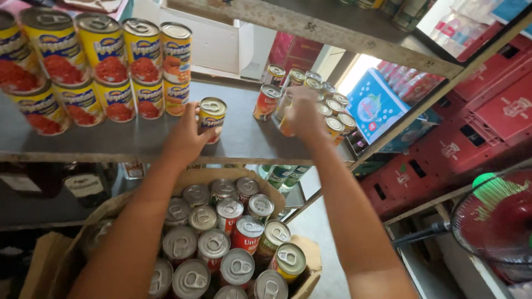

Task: The person takes cans of corned beef from a cardboard box and places them onto a metal shelf. They arrange the cans in neat rows, stacking them vertically to create columns. The person handles the cans by hand, organizing them alongside other existing stock on the shelf.

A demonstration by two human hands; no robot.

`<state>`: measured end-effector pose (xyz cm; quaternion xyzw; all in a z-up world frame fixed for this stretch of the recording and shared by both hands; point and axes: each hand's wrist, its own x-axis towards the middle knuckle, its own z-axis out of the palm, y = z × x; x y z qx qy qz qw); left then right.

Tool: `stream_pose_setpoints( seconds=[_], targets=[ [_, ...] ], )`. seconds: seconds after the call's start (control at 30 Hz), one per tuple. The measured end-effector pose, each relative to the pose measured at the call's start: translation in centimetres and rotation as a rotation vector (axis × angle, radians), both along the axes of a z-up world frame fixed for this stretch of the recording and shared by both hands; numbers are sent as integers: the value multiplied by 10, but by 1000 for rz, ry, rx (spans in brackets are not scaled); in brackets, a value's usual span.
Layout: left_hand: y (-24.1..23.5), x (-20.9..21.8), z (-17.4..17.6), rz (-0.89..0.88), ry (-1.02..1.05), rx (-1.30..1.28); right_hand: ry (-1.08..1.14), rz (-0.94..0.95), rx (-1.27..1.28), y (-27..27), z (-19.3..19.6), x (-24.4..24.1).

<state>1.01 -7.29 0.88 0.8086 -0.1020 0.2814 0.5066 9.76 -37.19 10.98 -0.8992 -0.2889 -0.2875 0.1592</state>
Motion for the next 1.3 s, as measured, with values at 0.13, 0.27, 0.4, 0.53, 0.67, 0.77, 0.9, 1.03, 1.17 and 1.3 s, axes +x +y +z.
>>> stream_pose_setpoints(
  seconds=[0.13,0.27,0.4,0.53,0.67,0.77,0.9,1.03,1.17,1.3],
  targets=[
    [-4,-4,3,1,140,-15,12,-161,-119,-36,-12,10],
    [-1,1,-6,35,76,64,37,-167,-154,-37,-21,4],
    [2,-9,4,11,161,63,219,-218,0,-12,1,-21],
    [6,-7,-1,26,107,71,245,-304,-10,3,20,-30],
    [8,-12,2,36,114,78,432,-507,-299,1,37,-24],
    [9,-10,1,33,120,84,549,-450,-380,-20,33,0],
    [10,-4,-9,-7,13,54,452,-257,-465,-29,28,12],
    [8,-12,-1,10,72,59,552,-338,-473,-10,43,-16],
    [8,-10,-4,31,101,45,606,-249,-338,-3,30,-3],
    [11,6,-25,3,-40,17,460,-61,-257,29,21,19]
  ],
)
